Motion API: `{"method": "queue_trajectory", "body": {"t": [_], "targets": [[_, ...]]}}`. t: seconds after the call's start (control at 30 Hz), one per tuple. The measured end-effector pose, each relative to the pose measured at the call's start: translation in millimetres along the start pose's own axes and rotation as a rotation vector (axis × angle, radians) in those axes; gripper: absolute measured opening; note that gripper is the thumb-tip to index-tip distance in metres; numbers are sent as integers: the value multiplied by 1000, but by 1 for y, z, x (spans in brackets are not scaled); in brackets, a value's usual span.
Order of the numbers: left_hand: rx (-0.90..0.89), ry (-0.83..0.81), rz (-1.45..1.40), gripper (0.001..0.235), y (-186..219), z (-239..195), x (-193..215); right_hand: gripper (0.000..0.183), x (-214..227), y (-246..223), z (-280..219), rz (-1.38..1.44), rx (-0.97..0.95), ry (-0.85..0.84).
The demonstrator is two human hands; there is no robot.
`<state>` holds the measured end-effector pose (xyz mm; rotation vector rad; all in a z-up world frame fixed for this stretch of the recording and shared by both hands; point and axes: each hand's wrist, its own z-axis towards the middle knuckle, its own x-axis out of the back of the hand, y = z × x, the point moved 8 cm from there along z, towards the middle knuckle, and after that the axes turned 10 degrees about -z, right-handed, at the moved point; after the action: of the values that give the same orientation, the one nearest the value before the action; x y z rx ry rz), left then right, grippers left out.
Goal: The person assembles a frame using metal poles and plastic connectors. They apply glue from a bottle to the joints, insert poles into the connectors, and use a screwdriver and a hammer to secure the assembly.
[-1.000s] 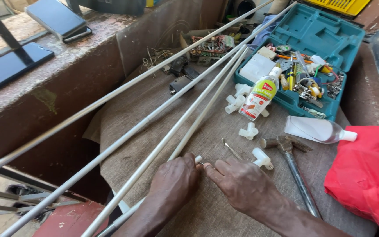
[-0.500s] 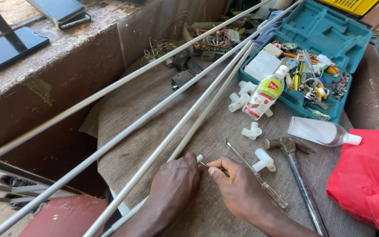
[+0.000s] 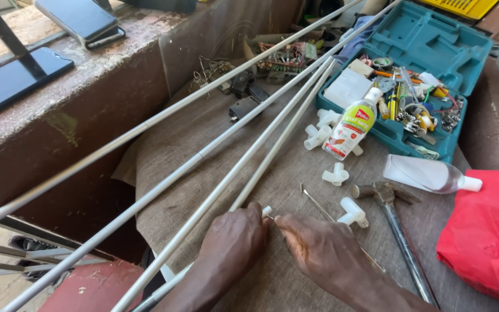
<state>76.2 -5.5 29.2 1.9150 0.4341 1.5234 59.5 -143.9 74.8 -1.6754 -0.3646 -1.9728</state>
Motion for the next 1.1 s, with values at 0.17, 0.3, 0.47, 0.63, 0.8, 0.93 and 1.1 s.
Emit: {"method": "queue_trajectory", "body": {"t": [0.17, 0.3, 0.47, 0.63, 0.8, 0.93, 1.1], "targets": [[45, -67, -40, 32, 2, -3, 3, 31, 12, -10, 2, -188, 113, 77], [107, -115, -61, 33, 3, -3, 7, 43, 12, -10, 4, -315, 216, 46], [122, -110, -72, 31, 2, -4, 6, 40, 6, -15, 4, -385, 279, 27], [15, 20, -19, 30, 5, -3, 1, 41, -13, -21, -1, -496, 306, -122], [163, -28, -29, 30, -8, -1, -9, 18, -9, 5, 9, 53, -301, -260], [243, -111, -102, 33, 2, -6, -3, 12, -32, 18, -15, 846, -999, -390], [38, 178, 221, 27, -10, 6, -21, 9, -57, 19, -29, 1310, -1175, -255]]}}
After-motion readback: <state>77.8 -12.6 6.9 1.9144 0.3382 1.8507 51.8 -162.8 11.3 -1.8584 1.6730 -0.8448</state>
